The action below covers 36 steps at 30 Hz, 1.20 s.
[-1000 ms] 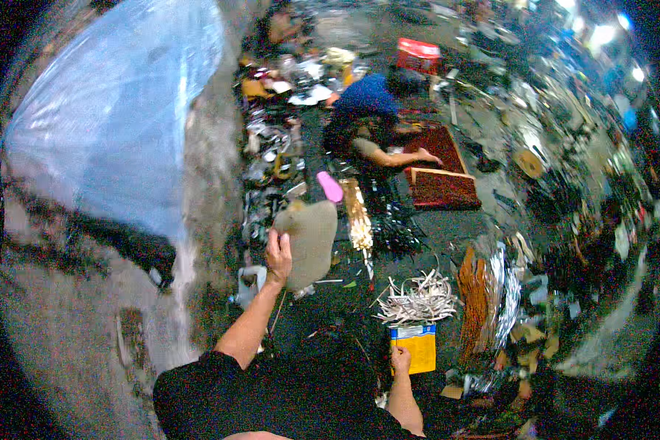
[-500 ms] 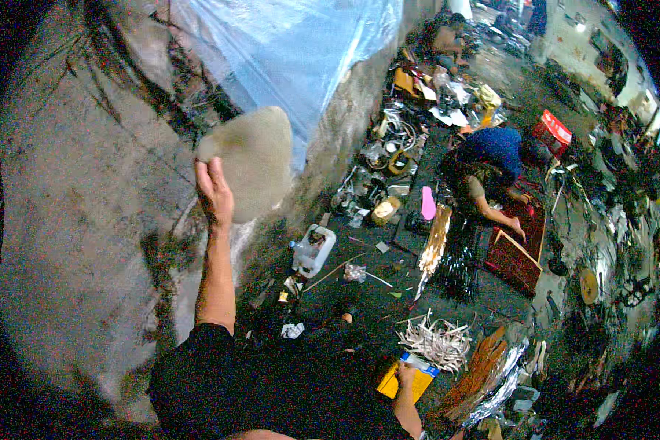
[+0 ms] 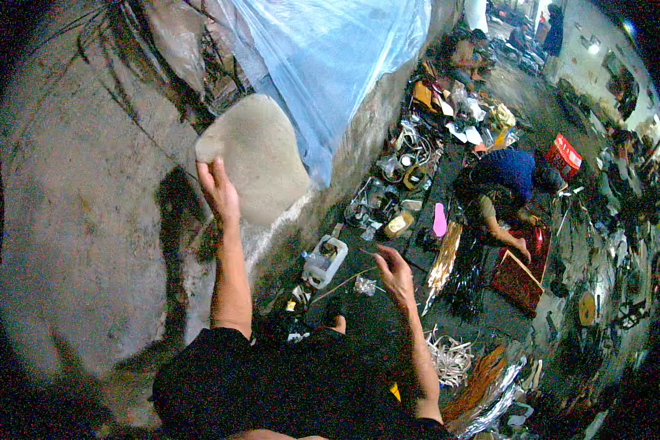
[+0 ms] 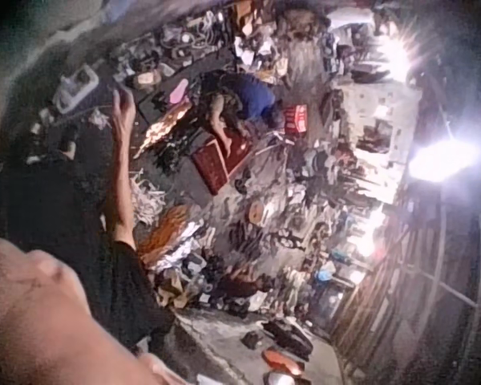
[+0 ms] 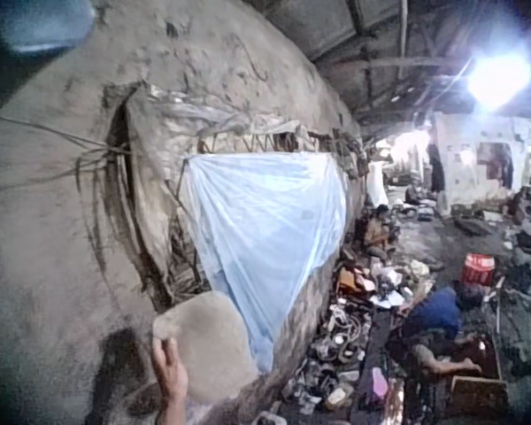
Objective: The person sits on the floor and repeatedly picks up white strips, folds or aligns them, and places them into a yellow and blue box. The person also briefly handles a plastic bag and a small white object before returning to the strips.
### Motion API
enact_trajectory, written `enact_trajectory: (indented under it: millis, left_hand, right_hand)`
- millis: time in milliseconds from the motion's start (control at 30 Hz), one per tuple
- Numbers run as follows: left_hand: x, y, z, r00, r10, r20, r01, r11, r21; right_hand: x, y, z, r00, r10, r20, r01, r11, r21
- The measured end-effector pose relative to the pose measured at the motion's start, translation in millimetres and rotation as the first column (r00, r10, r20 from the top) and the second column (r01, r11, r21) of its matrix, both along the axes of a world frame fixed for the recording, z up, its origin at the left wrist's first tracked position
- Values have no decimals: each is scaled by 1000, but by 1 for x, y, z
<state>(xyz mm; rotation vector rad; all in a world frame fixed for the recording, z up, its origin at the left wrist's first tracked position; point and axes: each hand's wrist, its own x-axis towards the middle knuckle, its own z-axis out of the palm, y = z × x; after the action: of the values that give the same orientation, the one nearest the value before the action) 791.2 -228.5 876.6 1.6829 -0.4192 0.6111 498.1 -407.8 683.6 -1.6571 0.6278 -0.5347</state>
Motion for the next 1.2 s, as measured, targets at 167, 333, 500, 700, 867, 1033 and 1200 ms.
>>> enact_trajectory:
  millis: [167,333,500,700,867,1033,1200]
  left_hand:
    - [18,-17,-22,990,-134,-46,127,982,-143]
    - [35,-9,-22,988,-68,-138,39,978,-204]
    - [47,-4,-11,969,-27,244,69,984,-163]
    - [69,3,31,887,154,436,-204,977,70]
    - [78,-1,69,899,260,353,-317,941,117]
    - [94,-16,78,897,180,403,-287,932,222]
    - [112,-23,88,822,281,496,-389,912,127]
  right_hand:
    - [146,20,73,976,141,166,-155,985,73]
    - [235,37,97,922,156,355,-286,891,353]
    - [308,35,116,911,157,381,-290,901,322]
    - [362,24,166,888,294,354,-393,884,252]
    - [389,12,185,900,253,355,-315,941,127]
    - [413,-9,180,919,150,364,-196,976,93]
    - [421,-23,198,925,179,334,-170,984,-56]
